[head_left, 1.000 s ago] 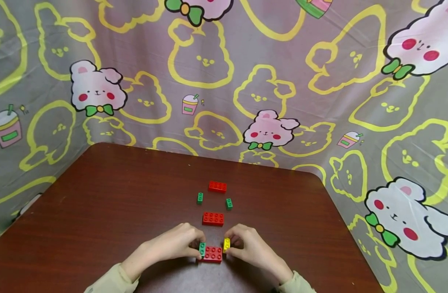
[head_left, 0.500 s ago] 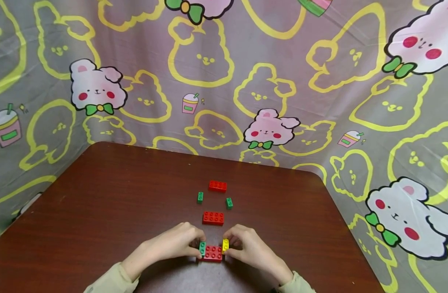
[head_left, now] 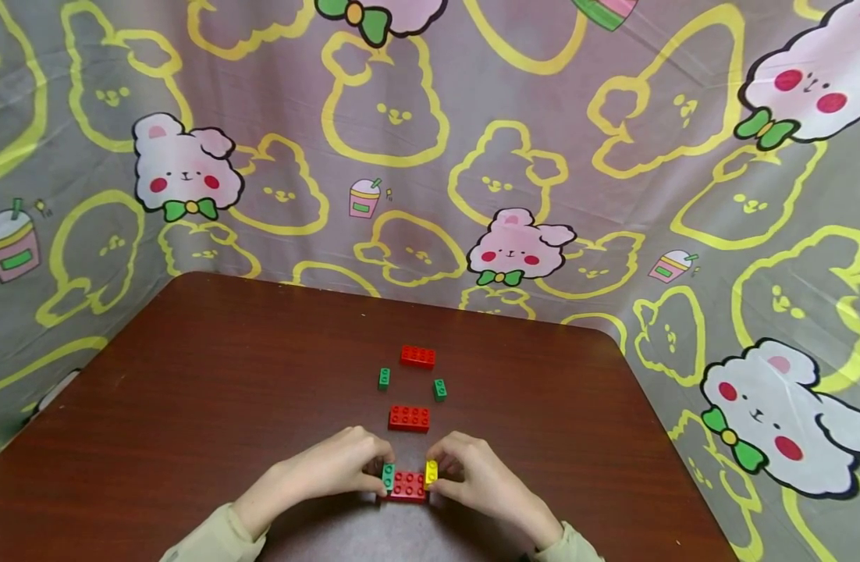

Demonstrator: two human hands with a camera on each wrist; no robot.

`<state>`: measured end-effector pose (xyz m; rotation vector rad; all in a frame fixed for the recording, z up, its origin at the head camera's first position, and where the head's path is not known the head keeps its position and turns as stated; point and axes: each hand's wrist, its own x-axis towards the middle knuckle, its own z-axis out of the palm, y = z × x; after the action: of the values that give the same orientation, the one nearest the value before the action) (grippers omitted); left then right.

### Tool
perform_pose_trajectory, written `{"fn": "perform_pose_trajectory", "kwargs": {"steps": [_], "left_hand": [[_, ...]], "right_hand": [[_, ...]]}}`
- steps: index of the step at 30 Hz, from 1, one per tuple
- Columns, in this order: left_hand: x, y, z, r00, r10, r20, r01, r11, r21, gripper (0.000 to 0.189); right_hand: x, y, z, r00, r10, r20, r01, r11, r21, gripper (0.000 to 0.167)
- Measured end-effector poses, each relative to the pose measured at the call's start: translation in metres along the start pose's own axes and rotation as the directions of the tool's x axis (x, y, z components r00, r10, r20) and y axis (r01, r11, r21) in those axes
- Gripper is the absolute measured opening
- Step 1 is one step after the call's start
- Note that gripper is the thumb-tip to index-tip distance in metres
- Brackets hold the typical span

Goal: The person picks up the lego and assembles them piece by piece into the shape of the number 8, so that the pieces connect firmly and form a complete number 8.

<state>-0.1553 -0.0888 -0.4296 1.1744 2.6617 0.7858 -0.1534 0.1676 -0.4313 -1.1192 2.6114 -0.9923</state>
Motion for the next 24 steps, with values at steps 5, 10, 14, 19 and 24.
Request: {"fn": "perform_pose_trajectory", "kwargs": {"steps": [5,10,14,19,24], "left_hand": [[-0.0005,0.0001,-0.0004,1.0,0.005,-0.008,-0.005,1.0,0.006,0.017],[-0.0005,-0.0005,0.0,1.0,0.002,-0.006,-0.002,1.0,0.001,0.017],[-0.0005,-0.001,0.0006,1.0,0.003,-0.004,-0.003,1.0,0.0,0.016],[-0.0002,-0.0018,0.0009,1.0,-0.002,0.002,0.002,1.0,-0.001,0.017],[-0.0001,-0.0021,0.001,1.0,0.0,0.001,0.0,1.0,0.002,0.017]], "right_hand": [[-0.0001,-0.0019,0.0016,1.0,-0.016,-0.011,0.015,1.0,-0.008,0.025],[-0.0001,-0.0026,0.0031,0.999,-0.029,-0.017,0.029,1.0,-0.009,0.025],[0.0001,-0.0034,0.0034,1.0,-0.008,0.003,0.008,1.0,0.01,0.024],[0.0007,-0.0036,0.0045,1.0,0.008,0.021,-0.008,1.0,0.021,0.024],[0.0013,-0.0046,0.0051,1.0,-0.002,0.026,0.002,1.0,0.023,0.025]]}}
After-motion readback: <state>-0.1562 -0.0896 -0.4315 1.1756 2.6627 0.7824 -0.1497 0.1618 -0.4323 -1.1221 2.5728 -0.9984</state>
